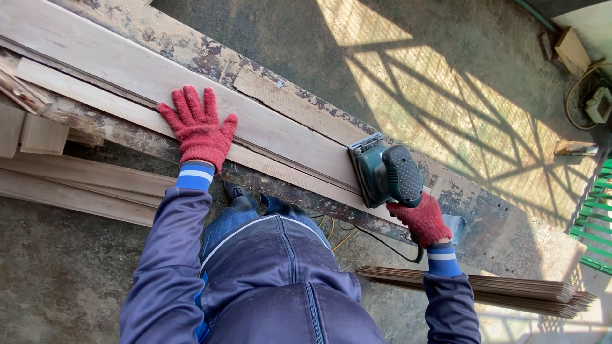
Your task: Sanding wooden boards using an orbital sander and manual sandpaper.
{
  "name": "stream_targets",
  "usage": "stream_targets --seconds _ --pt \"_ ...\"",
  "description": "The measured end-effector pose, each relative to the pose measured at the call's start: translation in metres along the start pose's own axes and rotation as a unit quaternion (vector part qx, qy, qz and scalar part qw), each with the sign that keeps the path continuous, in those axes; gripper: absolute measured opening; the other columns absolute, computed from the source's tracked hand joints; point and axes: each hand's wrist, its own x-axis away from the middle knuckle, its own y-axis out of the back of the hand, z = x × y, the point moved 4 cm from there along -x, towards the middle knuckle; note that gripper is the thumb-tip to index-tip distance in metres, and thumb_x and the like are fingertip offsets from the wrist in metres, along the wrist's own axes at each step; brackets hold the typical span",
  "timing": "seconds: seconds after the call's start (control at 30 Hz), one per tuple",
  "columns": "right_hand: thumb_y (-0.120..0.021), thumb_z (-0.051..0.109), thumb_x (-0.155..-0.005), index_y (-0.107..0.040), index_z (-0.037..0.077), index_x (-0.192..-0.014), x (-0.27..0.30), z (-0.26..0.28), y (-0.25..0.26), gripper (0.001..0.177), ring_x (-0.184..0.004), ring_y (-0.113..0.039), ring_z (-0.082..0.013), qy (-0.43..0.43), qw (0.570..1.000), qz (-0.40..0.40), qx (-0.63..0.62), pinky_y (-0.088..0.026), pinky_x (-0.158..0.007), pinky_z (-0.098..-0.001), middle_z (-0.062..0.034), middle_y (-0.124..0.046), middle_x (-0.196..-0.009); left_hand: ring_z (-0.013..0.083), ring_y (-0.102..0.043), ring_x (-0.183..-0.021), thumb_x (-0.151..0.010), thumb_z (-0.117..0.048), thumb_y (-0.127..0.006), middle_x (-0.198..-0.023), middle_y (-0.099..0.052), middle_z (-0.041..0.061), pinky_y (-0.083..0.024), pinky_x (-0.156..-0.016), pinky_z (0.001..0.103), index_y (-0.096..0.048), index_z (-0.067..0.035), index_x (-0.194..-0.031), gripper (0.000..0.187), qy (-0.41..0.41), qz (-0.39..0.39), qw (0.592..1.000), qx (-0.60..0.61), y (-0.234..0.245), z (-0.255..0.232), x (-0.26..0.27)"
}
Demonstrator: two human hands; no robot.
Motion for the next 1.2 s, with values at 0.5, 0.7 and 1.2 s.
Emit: stream_targets --seconds 0.5,0.7,1.2 --pt "-0.067 0.070 -0.076 -0.072 0.015 -0.101 -0.004 0.044 -0.049 0.061 -0.073 -0.072 -0.0224 0.269 0.958 -0.029 0.090 -0.056 -0.063 -0.0334 -0.0065 -0.078 -0.096 0.0569 0.006 -0.155 -0.103 -0.064 -0.033 -0.169 -0.005 0.040 0.016 -0.112 0.077 -0.022 0.002 -0.168 0.093 -0.103 -0.099 0.986 0.089 -0.032 0.012 -0.015" --pt "-0.066 0.060 -0.083 -0.070 0.014 -0.108 0.008 0.082 -0.066 0.052 -0.079 -0.074 -0.0307 0.335 0.938 -0.011 0.083 -0.057 -0.071 -0.0412 -0.0096 -0.078 -0.097 0.0629 -0.004 -0.152 -0.103 -0.060 -0.038 -0.166 -0.010 0.046 0.012 -0.111 0.079 -0.025 0.008 -0.166 0.094 -0.099 -0.096 0.987 0.077 -0.029 0.014 -0.019" --pt "-0.074 0.054 -0.075 -0.067 0.019 -0.115 -0.039 -0.077 0.015 0.054 -0.085 -0.076 -0.0289 0.287 0.951 0.033 0.113 -0.057 -0.068 -0.0401 -0.0056 -0.079 -0.101 0.0647 -0.009 -0.147 -0.074 -0.086 -0.055 -0.161 -0.012 0.049 -0.003 -0.116 0.070 -0.018 0.021 -0.159 0.142 0.046 -0.039 0.997 0.050 -0.012 -0.065 0.012"
